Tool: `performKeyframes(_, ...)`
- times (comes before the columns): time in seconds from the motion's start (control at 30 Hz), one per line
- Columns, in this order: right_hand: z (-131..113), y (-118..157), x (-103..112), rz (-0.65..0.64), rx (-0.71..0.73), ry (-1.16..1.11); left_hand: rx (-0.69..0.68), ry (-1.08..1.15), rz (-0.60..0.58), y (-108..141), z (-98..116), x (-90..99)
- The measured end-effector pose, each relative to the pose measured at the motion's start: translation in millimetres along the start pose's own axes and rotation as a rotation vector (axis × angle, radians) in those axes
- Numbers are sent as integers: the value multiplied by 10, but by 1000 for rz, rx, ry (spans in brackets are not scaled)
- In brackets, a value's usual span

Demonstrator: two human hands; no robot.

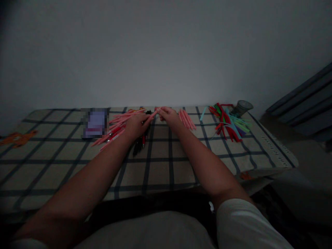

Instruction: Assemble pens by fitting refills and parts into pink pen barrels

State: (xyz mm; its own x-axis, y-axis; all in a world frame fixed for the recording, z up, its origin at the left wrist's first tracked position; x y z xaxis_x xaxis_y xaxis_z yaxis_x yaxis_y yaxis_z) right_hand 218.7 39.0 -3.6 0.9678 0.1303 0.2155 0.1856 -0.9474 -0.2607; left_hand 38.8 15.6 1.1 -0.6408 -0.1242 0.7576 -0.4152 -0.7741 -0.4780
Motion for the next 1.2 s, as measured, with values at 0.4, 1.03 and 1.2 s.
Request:
performKeyframes(0.4, 66, 12, -88, -72, -34, -66, -45, 26, 66, 11, 1, -14)
performKeyframes(1.03, 51, 0, -118, 25, -130, -177, -104, 150, 43, 19, 70, 12)
performKeyframes(1.2, -16, 38, -104, 29, -148, -219, -177, 184, 16, 36, 62, 10)
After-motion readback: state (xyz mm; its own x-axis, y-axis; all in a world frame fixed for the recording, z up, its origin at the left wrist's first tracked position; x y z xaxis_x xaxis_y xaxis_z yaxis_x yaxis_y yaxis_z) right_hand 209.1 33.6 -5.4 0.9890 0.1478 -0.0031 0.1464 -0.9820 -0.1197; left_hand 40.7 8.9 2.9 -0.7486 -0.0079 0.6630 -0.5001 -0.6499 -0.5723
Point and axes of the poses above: each hand's wrist, its own y-axis away from the middle knuckle, its own x-axis out of the back of the hand, z = x × y, the point moved 3 cm from there along -y, towards the middle knuckle, and after that the axes turned 14 degrees about y, right-handed, at the moved point
